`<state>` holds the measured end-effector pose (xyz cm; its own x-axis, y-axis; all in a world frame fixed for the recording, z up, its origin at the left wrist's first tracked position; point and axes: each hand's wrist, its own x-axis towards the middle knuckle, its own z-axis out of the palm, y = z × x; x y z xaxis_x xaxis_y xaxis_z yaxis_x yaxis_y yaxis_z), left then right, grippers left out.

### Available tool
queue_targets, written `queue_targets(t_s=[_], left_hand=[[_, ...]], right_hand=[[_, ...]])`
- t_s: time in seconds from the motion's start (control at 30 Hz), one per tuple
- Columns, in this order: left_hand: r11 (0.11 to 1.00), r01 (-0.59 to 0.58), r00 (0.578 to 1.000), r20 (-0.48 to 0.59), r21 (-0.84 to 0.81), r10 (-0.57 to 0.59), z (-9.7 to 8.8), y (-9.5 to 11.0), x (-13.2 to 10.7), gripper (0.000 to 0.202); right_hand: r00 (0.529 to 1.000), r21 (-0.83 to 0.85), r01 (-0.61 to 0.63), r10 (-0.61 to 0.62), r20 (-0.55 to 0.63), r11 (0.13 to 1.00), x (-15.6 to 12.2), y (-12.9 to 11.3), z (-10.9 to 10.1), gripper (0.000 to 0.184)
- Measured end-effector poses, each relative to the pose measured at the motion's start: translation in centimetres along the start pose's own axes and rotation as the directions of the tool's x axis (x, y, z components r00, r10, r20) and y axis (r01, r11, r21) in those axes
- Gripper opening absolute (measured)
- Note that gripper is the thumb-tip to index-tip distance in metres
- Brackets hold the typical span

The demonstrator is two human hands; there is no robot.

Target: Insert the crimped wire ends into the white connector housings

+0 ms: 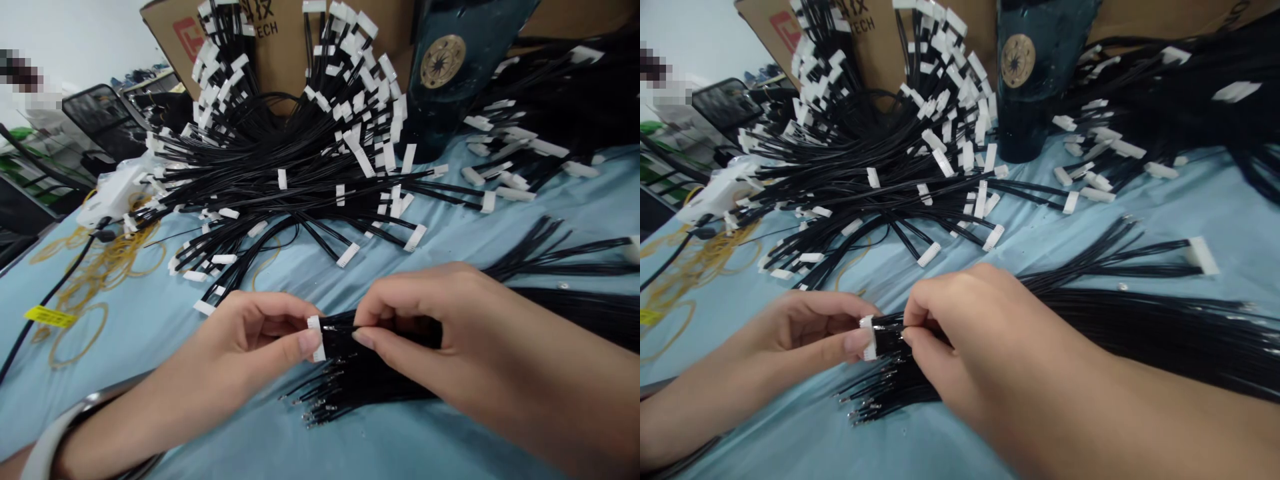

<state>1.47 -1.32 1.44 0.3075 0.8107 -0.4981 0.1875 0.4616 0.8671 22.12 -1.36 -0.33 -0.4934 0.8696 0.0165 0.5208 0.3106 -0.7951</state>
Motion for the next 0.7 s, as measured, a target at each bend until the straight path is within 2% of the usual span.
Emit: queue_targets(t_s=[0.17, 0.3, 0.4, 0.57, 0.63, 0.7], left_hand=[[0.998, -0.006, 1.000, -0.028, 0.059, 0.008, 0.1, -0.1, 0.0, 0.007], [0.999, -0.016, 1.000, 0.004, 0.027, 0.016, -0.1, -0.2, 0.0, 0.007], [1.000, -0.002, 1.000, 0.016, -0.030, 0.002, -0.1, 0.0, 0.0, 0.008], [0.999, -0.002, 1.000, -0.015, -0.035, 0.002, -0.1, 0.1, 0.2, 0.009], [1.000, -0.014, 1.000, -0.023, -0.001, 0.014, -0.1, 0.0, 0.1, 0.005], [0.999, -0.021, 0.999, -0.026, 0.027, 0.022, -0.2, -0.1, 0.1, 0.004]], right_hand=[[1.000, -0.027, 0.010, -0.010, 0.003, 1.000, -0.3, 0.0, 0.2, 0.024], [0.999, 0.072, -0.033, 0.033, -0.001, 0.997, -0.3, 0.0, 0.3, 0.025], [0.996, 0.165, -0.017, 0.031, -0.081, 0.986, -0.1, -0.1, 0.1, 0.023], [0.975, 0.071, 0.094, -0.077, -0.207, 0.993, 0.3, -0.5, -0.8, 0.021], [0.977, 0.068, 0.143, -0.129, -0.172, 0.987, 0.3, -0.6, -1.0, 0.023], [0.988, 0.075, 0.127, -0.119, -0.094, 0.989, 0.2, -0.8, -1.0, 0.021]])
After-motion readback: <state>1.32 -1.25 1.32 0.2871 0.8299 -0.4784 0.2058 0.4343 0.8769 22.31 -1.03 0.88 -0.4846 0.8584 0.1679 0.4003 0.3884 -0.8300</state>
